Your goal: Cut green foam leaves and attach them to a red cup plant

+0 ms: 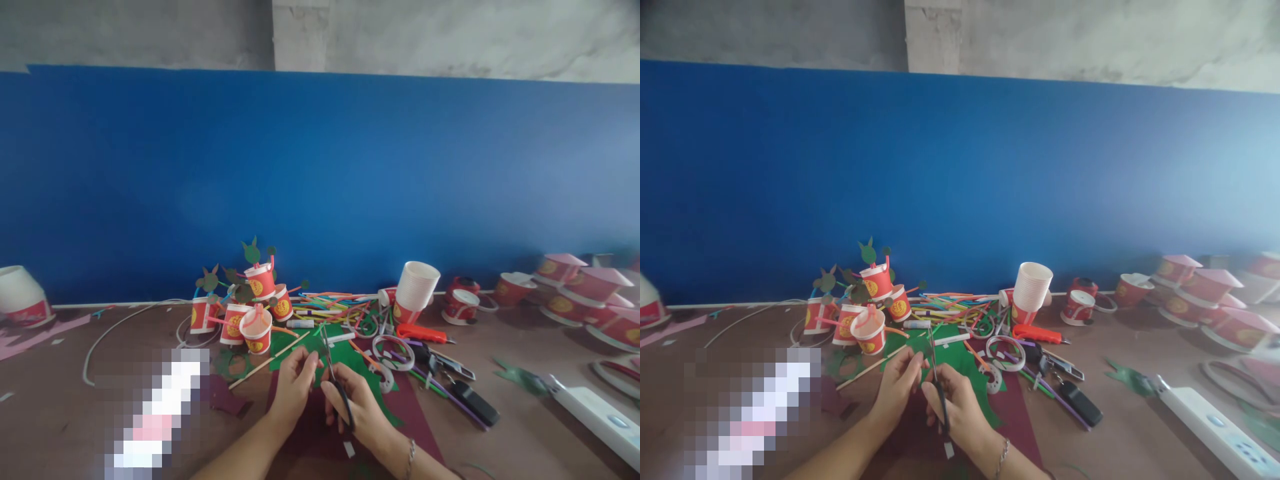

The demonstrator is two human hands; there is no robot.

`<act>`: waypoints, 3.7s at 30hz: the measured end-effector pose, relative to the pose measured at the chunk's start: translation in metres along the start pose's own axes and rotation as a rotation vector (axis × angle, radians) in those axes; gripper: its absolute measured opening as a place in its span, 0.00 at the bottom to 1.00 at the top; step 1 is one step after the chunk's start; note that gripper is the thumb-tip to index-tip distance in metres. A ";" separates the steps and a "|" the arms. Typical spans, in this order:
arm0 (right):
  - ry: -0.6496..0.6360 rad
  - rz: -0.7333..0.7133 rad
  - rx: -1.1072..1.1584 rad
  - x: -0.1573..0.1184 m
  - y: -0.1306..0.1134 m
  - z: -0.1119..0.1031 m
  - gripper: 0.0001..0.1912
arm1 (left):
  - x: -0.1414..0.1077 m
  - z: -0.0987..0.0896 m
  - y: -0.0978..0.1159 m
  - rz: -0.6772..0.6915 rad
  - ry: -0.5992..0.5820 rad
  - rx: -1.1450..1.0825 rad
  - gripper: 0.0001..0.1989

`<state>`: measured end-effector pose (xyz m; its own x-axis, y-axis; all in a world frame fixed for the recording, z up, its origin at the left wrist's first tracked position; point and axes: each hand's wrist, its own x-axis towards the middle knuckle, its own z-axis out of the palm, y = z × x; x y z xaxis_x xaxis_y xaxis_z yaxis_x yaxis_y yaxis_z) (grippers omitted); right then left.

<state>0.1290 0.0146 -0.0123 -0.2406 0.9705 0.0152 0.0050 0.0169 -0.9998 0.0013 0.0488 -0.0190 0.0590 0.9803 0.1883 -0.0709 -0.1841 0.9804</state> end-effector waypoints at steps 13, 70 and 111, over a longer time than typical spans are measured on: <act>0.007 0.036 -0.026 -0.001 -0.004 0.000 0.21 | -0.001 0.000 0.002 0.022 -0.003 -0.029 0.18; 0.014 0.113 -0.168 -0.001 -0.010 -0.002 0.17 | -0.001 0.000 0.004 -0.009 0.098 -0.021 0.19; 0.286 0.008 0.121 0.007 -0.004 -0.010 0.21 | -0.002 0.006 0.008 -0.107 -0.150 -0.082 0.15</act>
<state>0.1372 0.0233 -0.0077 0.0415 0.9991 -0.0079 -0.1139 -0.0031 -0.9935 0.0070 0.0448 -0.0113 0.2178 0.9713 0.0959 -0.1369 -0.0668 0.9883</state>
